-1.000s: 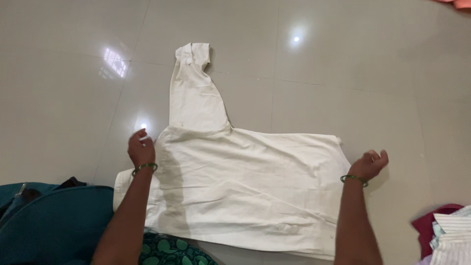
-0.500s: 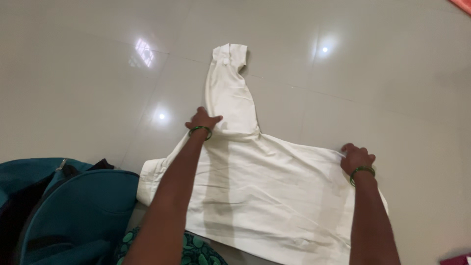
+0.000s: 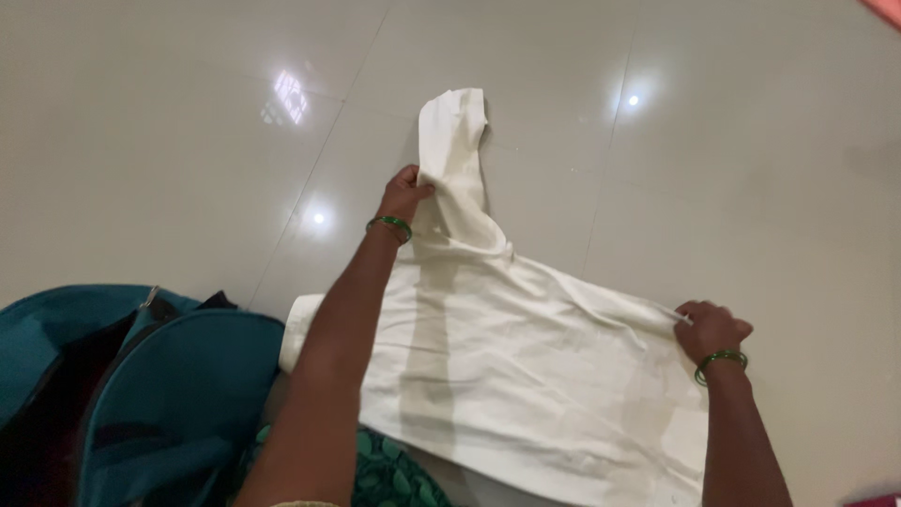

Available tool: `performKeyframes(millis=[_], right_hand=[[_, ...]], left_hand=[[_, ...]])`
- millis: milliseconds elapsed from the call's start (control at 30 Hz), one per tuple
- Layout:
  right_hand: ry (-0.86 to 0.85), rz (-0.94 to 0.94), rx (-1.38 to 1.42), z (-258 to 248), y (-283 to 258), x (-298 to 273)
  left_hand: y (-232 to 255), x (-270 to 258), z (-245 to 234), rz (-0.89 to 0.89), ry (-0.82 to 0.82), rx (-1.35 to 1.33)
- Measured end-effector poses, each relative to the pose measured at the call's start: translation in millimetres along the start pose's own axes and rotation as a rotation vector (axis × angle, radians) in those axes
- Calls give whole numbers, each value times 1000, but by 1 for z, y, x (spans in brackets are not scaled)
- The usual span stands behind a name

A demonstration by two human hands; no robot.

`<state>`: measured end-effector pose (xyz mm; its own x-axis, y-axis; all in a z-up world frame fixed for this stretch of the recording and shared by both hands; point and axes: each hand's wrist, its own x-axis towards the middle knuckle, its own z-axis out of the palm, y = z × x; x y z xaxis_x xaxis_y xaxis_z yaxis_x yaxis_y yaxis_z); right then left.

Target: The person folds a shirt on the floor by smoothing out the fabric, folding the sleeves inward, and then folding the body of the shirt into a square.

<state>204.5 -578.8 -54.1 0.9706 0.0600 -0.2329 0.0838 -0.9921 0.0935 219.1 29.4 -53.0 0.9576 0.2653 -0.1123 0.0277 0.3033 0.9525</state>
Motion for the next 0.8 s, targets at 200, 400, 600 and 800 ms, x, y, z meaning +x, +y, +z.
performKeyframes(millis=[200,400,600,800], right_hand=[[324,12,-41,-11,-1,-105],[136,-33,-55,41,12,-180],[-164,241,13,29,26,-185],[-17,460,502,18,8,-204]], left_hand=[[26,-120,-58,-93,-145,-48],[35,-286,-109,-172,-671,902],[21,-355,-102,-291,-436,1344],[-53,-295,-115,-55,295,659]])
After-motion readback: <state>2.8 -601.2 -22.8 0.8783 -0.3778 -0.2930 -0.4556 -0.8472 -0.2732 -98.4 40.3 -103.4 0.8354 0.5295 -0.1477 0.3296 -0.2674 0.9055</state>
